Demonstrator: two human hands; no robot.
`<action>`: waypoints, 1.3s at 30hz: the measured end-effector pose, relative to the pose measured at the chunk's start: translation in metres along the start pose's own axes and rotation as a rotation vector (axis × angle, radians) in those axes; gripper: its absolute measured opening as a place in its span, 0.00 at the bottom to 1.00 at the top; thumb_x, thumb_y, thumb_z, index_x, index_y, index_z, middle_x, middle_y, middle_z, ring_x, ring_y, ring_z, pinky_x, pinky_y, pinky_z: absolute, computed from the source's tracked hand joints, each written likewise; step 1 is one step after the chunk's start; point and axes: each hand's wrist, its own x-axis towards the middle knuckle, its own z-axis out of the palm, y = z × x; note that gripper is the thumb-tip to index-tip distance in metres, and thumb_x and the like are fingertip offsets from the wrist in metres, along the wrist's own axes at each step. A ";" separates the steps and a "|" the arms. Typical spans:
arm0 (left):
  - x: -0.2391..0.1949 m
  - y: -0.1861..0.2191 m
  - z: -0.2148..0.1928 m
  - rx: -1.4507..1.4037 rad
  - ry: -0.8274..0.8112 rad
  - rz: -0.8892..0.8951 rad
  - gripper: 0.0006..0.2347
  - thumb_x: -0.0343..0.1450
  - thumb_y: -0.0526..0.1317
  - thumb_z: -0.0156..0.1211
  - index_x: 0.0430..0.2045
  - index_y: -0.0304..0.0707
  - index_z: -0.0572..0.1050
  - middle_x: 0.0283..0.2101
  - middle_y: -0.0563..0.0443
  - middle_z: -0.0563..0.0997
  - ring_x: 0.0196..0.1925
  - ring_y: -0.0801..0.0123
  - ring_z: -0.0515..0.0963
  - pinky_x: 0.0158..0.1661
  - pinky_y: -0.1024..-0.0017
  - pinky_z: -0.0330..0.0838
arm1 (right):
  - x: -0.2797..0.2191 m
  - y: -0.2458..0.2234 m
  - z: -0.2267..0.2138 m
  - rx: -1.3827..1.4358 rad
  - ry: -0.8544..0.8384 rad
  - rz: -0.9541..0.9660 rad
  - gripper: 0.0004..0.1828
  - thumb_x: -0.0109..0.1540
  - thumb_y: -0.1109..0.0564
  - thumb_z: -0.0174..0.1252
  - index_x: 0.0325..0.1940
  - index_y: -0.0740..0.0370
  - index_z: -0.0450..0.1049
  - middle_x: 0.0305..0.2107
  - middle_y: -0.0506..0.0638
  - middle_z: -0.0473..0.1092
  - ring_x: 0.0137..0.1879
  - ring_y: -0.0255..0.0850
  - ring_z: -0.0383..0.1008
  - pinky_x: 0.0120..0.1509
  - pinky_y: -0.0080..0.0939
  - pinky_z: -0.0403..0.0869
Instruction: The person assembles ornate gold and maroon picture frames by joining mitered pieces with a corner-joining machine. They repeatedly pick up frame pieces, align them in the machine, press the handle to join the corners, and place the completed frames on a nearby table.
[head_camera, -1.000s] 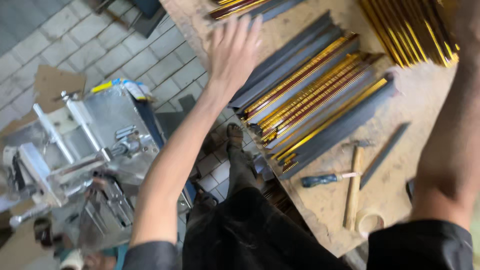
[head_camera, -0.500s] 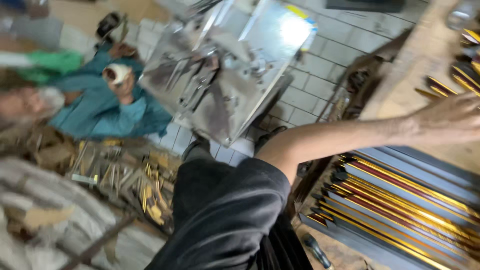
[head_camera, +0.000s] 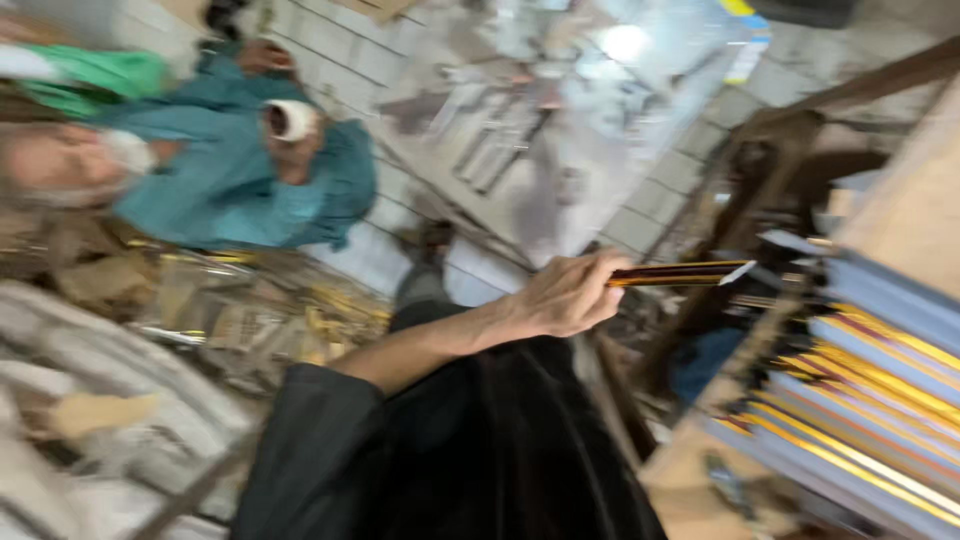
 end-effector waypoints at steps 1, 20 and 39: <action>-0.018 -0.013 -0.015 0.031 -0.109 -0.096 0.13 0.77 0.39 0.50 0.53 0.33 0.68 0.38 0.42 0.80 0.29 0.54 0.78 0.31 0.63 0.73 | -0.036 -0.022 0.027 0.084 -0.046 0.008 0.11 0.71 0.68 0.48 0.59 0.69 0.62 0.48 0.58 0.69 0.45 0.43 0.77 0.50 0.41 0.77; -0.013 -0.205 -0.202 0.598 0.209 0.224 0.17 0.71 0.41 0.72 0.56 0.54 0.80 0.58 0.42 0.69 0.60 0.48 0.64 0.55 0.47 0.59 | -0.370 -0.369 0.089 -0.106 -0.263 -0.800 0.30 0.60 0.63 0.67 0.68 0.51 0.76 0.47 0.54 0.69 0.51 0.50 0.70 0.54 0.49 0.69; 0.034 -0.227 -0.187 0.599 0.116 0.200 0.14 0.77 0.48 0.69 0.57 0.58 0.80 0.41 0.59 0.70 0.45 0.64 0.66 0.45 0.58 0.58 | -0.332 -0.415 0.208 -0.185 -0.104 -0.781 0.20 0.69 0.52 0.64 0.67 0.46 0.77 0.49 0.48 0.65 0.52 0.45 0.60 0.57 0.49 0.58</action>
